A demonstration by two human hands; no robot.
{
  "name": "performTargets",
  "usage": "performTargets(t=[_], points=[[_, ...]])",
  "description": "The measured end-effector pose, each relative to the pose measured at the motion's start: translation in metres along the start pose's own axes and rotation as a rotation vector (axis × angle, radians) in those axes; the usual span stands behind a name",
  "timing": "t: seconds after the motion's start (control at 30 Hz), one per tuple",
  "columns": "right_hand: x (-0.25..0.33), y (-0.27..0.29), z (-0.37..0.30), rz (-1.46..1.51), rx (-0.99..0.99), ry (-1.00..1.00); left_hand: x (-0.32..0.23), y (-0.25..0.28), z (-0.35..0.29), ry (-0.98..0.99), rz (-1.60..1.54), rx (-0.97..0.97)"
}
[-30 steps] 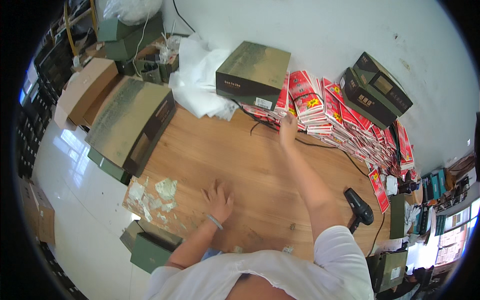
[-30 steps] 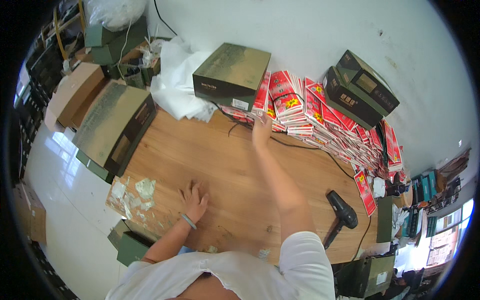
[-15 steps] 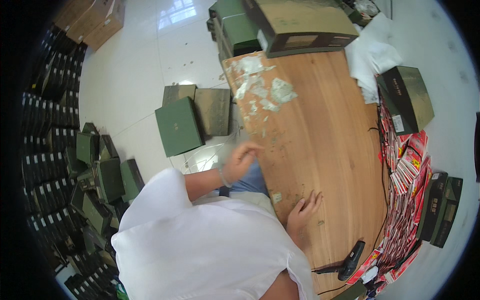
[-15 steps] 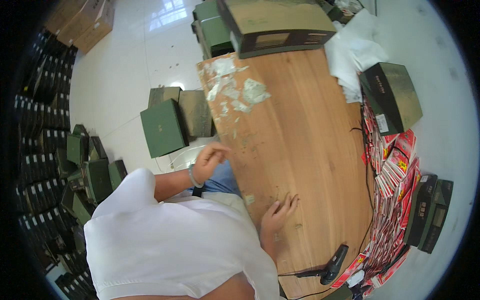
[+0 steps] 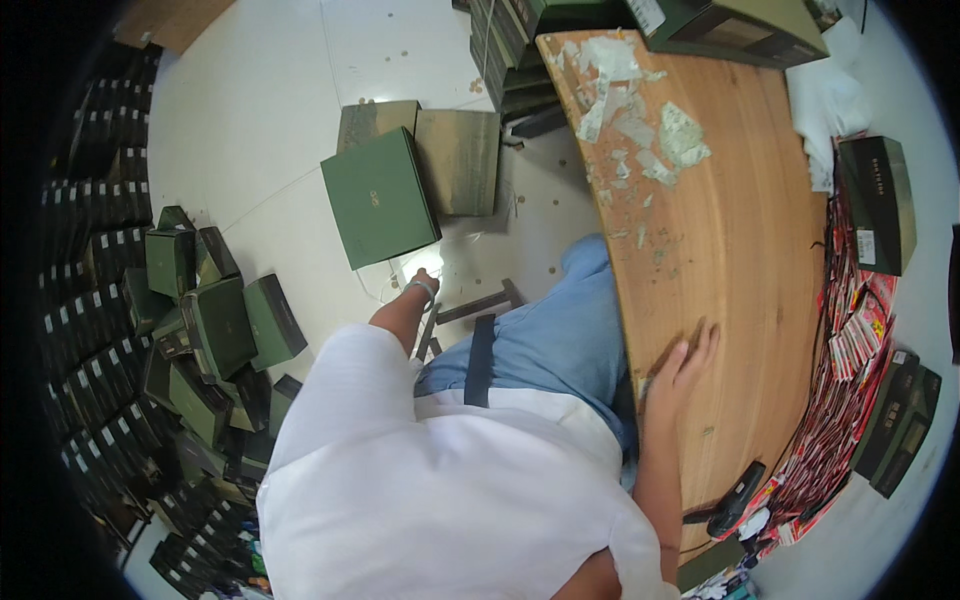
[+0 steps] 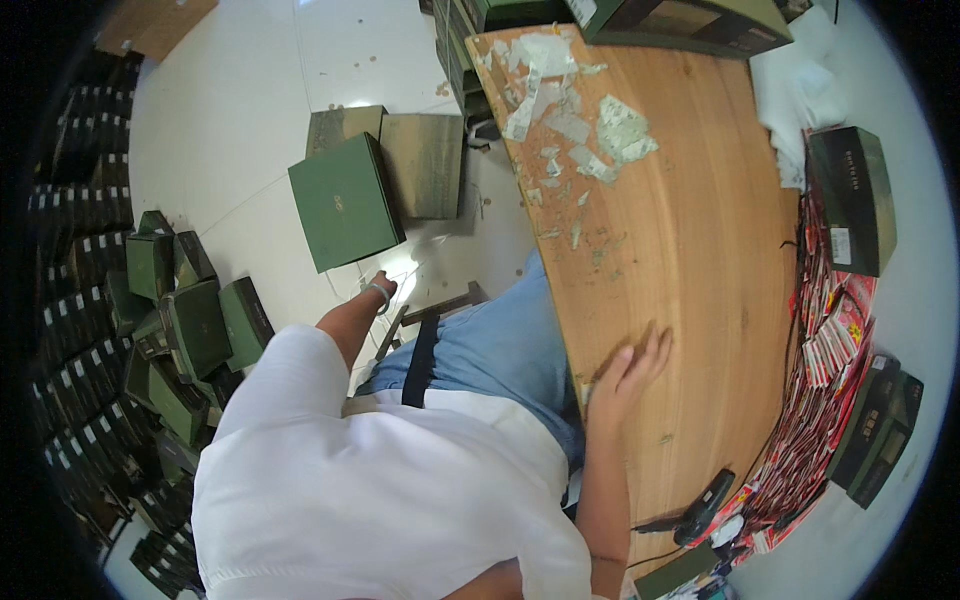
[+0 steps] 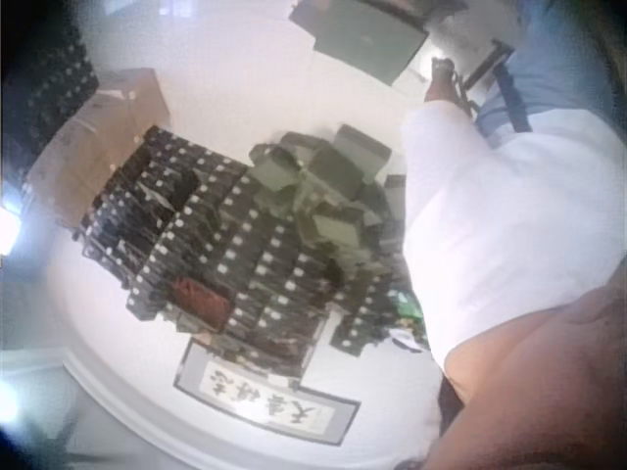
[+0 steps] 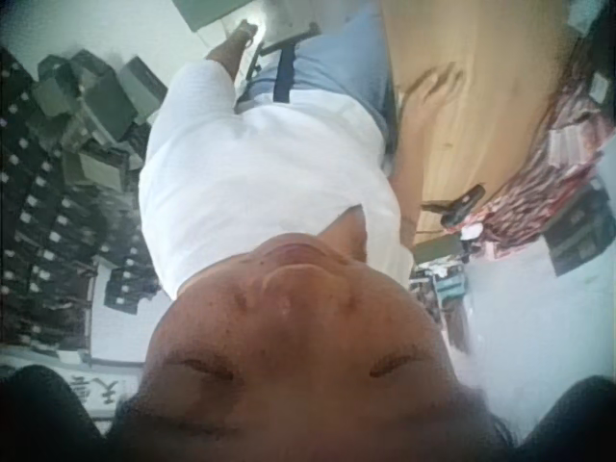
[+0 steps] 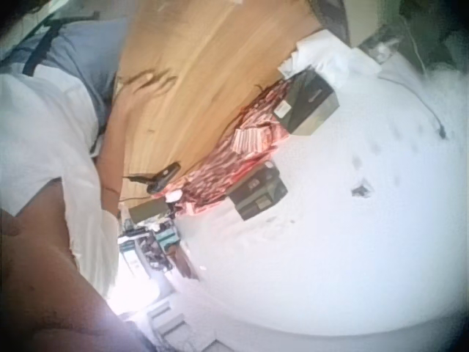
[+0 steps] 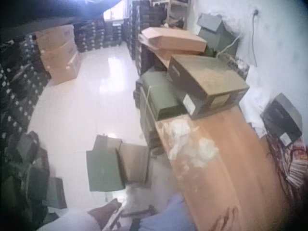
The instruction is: The person places a pair of black shoes into a green shoebox, covers them with tissue paper, closes the box, and uses a handheld barcode scanner to scan the label. The person then places the box aside and repeats the process with another pair of shoes.
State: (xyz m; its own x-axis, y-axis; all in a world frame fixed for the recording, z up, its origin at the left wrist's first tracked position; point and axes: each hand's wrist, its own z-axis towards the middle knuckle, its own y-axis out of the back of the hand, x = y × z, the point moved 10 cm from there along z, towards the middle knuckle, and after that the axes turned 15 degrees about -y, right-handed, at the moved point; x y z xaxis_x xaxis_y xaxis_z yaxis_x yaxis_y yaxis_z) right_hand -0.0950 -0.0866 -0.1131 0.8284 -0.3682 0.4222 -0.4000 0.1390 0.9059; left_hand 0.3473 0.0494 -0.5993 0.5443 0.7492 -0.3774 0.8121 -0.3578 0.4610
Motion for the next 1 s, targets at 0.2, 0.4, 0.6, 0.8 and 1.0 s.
performTargets(t=[0.2, 0.4, 0.6, 0.8, 1.0], points=[[0.034, -0.02, 0.015, -0.241, 0.015, 0.024, 0.03, -0.011, 0.05, 0.098, -0.132, -0.078], [0.038, -0.025, 0.017, -0.265, 0.054, 0.047, 0.046, -0.021, 0.081, 0.235, -0.077, 0.142], [0.041, -0.031, 0.02, -0.33, 0.085, 0.01, 0.025, -0.011, 0.073, 0.167, 0.408, 0.097], [0.039, -0.031, 0.02, -0.363, 0.101, 0.003, -0.006, 0.006, 0.074, 0.177, 0.35, 0.113], [0.045, -0.029, 0.022, -0.342, 0.102, 0.025, -0.018, 0.016, 0.113, -0.146, -0.092, -0.205]])
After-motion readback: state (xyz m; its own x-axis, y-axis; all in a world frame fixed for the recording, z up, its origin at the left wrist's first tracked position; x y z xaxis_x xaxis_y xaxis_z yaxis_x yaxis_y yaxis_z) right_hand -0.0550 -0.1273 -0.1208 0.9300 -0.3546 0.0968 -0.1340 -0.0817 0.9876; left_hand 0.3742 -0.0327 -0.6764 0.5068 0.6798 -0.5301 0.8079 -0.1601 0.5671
